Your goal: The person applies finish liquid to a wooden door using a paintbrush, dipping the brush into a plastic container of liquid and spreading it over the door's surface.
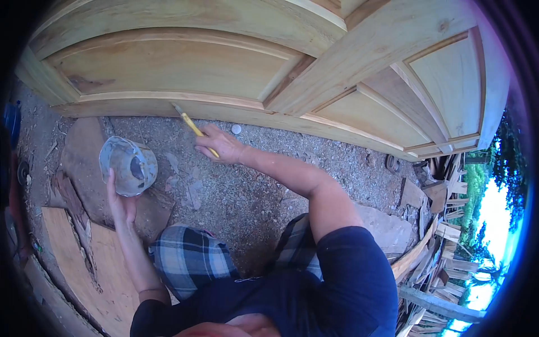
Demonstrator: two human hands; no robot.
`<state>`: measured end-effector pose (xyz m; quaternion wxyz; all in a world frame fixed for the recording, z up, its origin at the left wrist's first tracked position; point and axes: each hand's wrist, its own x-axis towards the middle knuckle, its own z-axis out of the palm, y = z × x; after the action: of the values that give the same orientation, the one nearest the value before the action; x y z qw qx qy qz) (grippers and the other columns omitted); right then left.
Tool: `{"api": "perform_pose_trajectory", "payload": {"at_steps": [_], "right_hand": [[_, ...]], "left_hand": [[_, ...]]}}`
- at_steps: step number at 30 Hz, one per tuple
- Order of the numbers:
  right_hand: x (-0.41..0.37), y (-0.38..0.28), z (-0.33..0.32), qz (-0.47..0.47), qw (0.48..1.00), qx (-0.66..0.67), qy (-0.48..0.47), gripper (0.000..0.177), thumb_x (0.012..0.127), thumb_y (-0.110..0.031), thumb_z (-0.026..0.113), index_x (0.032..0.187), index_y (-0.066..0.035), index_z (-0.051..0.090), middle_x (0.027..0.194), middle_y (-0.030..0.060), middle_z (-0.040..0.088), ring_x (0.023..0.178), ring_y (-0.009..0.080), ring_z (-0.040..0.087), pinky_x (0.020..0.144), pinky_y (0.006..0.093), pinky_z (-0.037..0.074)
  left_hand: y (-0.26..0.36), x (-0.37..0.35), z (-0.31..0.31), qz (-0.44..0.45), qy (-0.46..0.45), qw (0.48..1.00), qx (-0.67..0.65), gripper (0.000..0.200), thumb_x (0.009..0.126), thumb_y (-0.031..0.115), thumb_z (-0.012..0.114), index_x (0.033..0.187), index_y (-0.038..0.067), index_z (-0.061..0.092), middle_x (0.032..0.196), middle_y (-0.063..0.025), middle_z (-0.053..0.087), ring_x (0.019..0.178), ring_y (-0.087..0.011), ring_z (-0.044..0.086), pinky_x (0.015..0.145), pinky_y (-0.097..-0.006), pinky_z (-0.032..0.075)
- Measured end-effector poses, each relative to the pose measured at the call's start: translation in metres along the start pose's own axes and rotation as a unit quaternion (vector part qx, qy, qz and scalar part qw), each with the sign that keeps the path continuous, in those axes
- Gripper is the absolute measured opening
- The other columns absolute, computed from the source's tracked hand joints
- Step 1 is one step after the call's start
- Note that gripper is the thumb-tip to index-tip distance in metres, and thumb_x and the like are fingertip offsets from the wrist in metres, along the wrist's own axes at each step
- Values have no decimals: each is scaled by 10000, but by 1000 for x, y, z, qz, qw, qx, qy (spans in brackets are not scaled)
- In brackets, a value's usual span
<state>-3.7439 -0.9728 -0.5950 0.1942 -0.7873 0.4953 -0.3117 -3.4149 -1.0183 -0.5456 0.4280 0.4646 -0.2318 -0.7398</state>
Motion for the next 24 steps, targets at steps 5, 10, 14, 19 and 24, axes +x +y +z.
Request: {"api": "perform_pose_trajectory", "payload": {"at_steps": [5, 10, 14, 19, 24], "right_hand": [[-133, 12, -95, 101, 983, -145, -48, 138, 861, -121, 674, 984, -76, 631, 1149, 206, 564, 1025, 382, 564, 895, 471, 459], [-226, -32, -150, 290, 923, -250, -28, 131, 858, -126, 679, 962, -70, 622, 1119, 193, 567, 978, 371, 570, 867, 475, 460], [-187, -41, -113, 230, 955, -182, -39, 163, 864, -162, 693, 965, -74, 599, 1117, 193, 553, 982, 360, 558, 860, 470, 457], [-88, -25, -57, 54, 994, -83, -55, 112, 900, -159, 652, 958, -82, 595, 1131, 185, 546, 1022, 363, 547, 891, 462, 442], [-157, -6, -109, 148, 985, -86, 25, 132, 916, -177, 638, 976, -64, 604, 1101, 192, 551, 1009, 374, 548, 898, 472, 442]], "left_hand": [[-22, 27, 0, -27, -25, 998, -58, 690, 946, 452, 598, 1458, 40, 387, 1440, -118, 473, 1339, -256, 442, 1103, -463, 349], [-40, 39, 23, -84, -59, 993, -62, 669, 950, 437, 593, 1454, 41, 399, 1431, -113, 485, 1329, -251, 449, 1089, -451, 357], [-47, 38, 30, -86, -82, 993, -23, 667, 949, 439, 594, 1440, 26, 412, 1423, -107, 491, 1310, -241, 465, 1079, -423, 365], [-45, 27, 31, -83, -86, 993, 15, 656, 943, 437, 608, 1417, 16, 440, 1398, -110, 515, 1305, -234, 471, 1097, -406, 340], [-40, 6, 37, -37, -89, 994, 51, 661, 938, 442, 616, 1412, 12, 448, 1409, -115, 503, 1315, -240, 460, 1104, -410, 331]]}}
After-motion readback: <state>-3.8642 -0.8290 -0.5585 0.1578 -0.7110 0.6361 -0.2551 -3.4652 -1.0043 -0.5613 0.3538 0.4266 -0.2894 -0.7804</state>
